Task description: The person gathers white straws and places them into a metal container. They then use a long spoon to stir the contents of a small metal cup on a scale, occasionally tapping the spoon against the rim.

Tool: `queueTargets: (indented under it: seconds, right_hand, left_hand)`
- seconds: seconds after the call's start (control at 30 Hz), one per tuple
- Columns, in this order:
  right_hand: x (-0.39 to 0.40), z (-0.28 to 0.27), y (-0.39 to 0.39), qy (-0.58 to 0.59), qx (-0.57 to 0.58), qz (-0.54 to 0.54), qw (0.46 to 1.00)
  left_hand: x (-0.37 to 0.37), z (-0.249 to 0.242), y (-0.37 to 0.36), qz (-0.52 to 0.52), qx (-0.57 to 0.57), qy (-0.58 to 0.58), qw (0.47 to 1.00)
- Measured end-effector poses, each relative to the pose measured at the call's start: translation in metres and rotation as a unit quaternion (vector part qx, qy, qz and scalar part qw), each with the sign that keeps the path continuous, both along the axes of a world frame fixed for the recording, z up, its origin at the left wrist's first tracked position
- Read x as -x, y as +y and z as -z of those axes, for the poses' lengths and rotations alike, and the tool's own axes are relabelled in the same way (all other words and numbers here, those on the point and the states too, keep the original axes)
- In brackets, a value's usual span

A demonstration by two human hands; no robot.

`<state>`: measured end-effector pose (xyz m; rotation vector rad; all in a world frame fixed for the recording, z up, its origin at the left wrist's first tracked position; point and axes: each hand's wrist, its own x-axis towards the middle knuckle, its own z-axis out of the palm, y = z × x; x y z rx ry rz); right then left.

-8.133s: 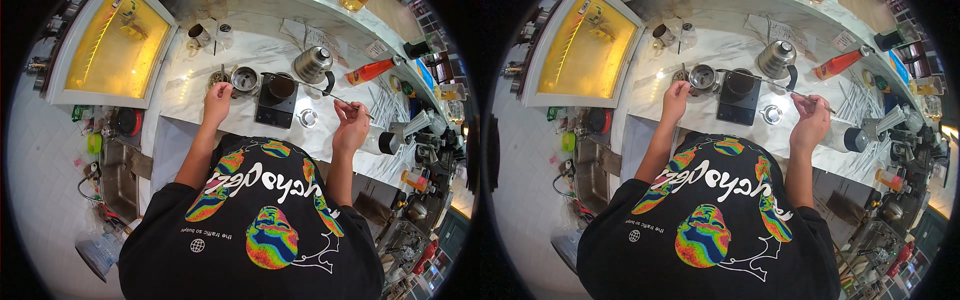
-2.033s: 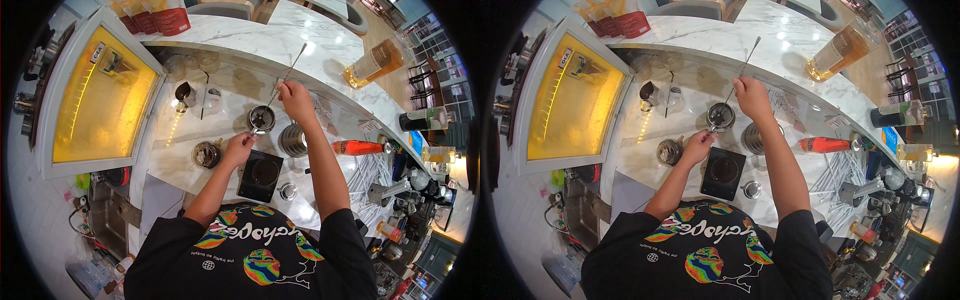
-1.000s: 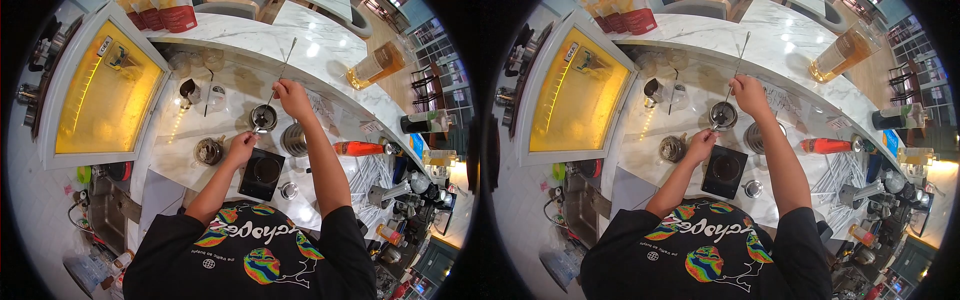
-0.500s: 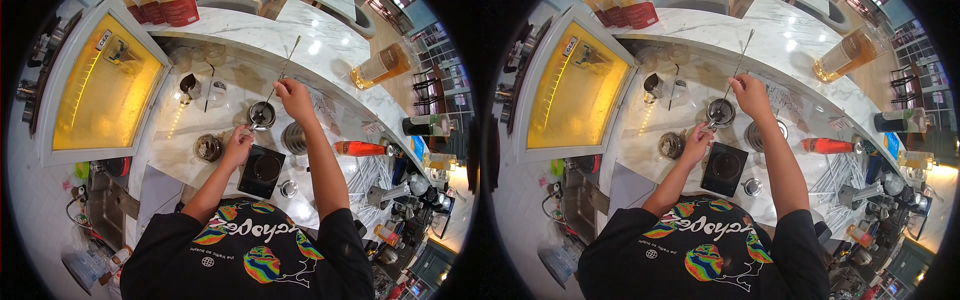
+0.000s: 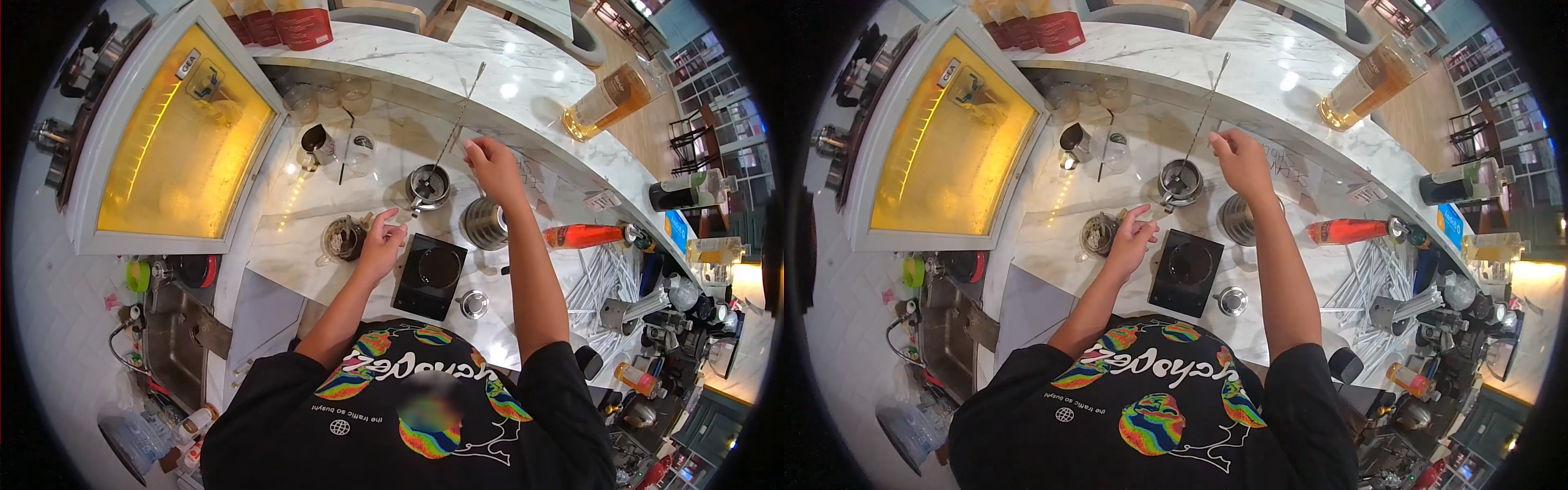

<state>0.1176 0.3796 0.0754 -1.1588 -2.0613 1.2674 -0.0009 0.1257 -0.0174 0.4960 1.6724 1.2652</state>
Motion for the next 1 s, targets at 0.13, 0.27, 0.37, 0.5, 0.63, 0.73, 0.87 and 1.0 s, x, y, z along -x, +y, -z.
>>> queueTargets:
  seconds: [0.13,0.27,0.37,0.5,0.63,0.73,0.87,1.0]
  right_hand:
    - [-0.029,0.008,-0.021,0.023,0.028,0.004,0.999]
    - [-0.064,0.008,-0.058,0.040,0.043,0.019,0.998]
    - [-0.086,0.016,-0.092,0.058,0.028,0.034,0.997]
    - [-0.109,0.020,-0.146,0.043,-0.018,0.038,0.998]
    - [-0.118,0.028,-0.187,0.009,-0.101,-0.026,0.995]
    - [-0.113,0.036,-0.202,-0.036,-0.165,-0.055,0.984]
    - [-0.103,0.055,-0.209,-0.047,-0.150,-0.061,0.986]
    - [-0.097,0.062,-0.214,-0.031,-0.156,-0.039,0.986]
  left_hand:
    - [0.000,-0.008,-0.018,0.004,-0.019,0.007,1.000]
    - [-0.004,-0.013,-0.042,0.009,-0.018,0.005,1.000]
    - [-0.007,-0.016,-0.061,0.000,-0.013,-0.003,1.000]
    - [-0.008,-0.009,-0.088,0.013,-0.004,0.021,1.000]
    - [-0.008,0.007,-0.112,0.018,-0.010,0.032,0.999]
    - [-0.010,0.013,-0.128,0.034,0.005,0.037,0.999]
    - [-0.011,0.013,-0.150,0.032,0.013,0.036,0.999]
    - [-0.005,0.015,-0.173,0.029,0.010,0.041,0.999]
